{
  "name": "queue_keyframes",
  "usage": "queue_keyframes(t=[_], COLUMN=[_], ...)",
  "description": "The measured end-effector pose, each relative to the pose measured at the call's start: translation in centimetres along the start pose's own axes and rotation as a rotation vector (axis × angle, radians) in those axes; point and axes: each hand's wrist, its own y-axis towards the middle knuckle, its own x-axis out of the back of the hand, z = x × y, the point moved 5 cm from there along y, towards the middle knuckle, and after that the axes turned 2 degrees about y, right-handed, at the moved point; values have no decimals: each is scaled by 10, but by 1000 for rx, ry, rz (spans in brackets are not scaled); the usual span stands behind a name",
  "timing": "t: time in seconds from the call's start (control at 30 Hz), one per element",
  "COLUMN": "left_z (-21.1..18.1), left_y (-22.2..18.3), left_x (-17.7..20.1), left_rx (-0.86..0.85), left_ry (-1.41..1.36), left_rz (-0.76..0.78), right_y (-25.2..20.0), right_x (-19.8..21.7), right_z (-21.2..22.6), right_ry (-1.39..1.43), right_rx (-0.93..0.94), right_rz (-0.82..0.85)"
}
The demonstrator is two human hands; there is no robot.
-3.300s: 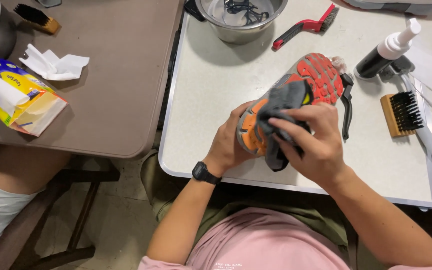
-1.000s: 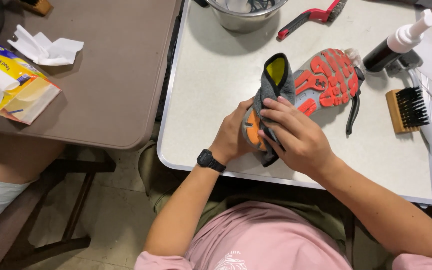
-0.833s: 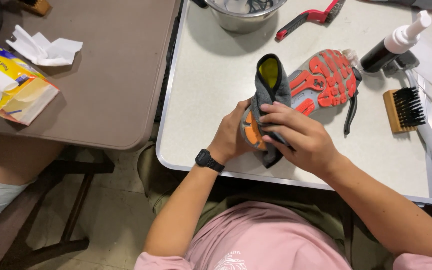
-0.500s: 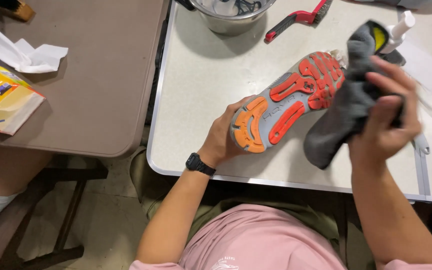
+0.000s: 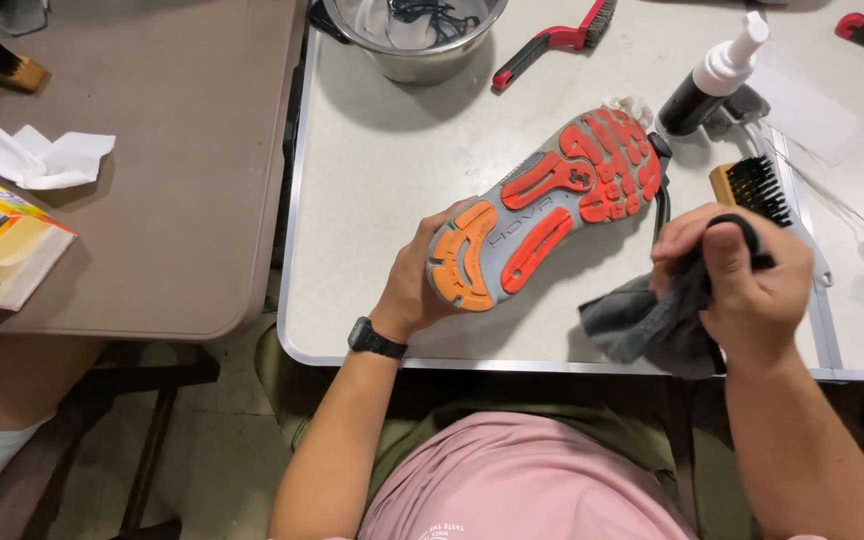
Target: Cleaning and preparing the sole of a running shoe for repair using brushes and cleaning agents.
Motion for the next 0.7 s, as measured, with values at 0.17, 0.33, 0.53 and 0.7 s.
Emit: queue_keyframes(t=[0.17, 0.33, 0.53, 0.7], left_z=[14, 28, 20, 24], left_y=[-1, 0, 0, 0], left_x=[-7, -12, 1, 4], left_rx=[-25, -48, -97, -136], left_ry=[-16, -30, 5, -22], left_rz=[3, 14, -9, -25], right_y=[-1, -1, -31, -34], right_x=[29, -3, -5, 4], right_z=[-29, -15, -69, -78], right_ry=[-94, -591, -1004, -1076], right_rx=[-10, -148, -114, 120], right_rz=[2, 294, 465, 249])
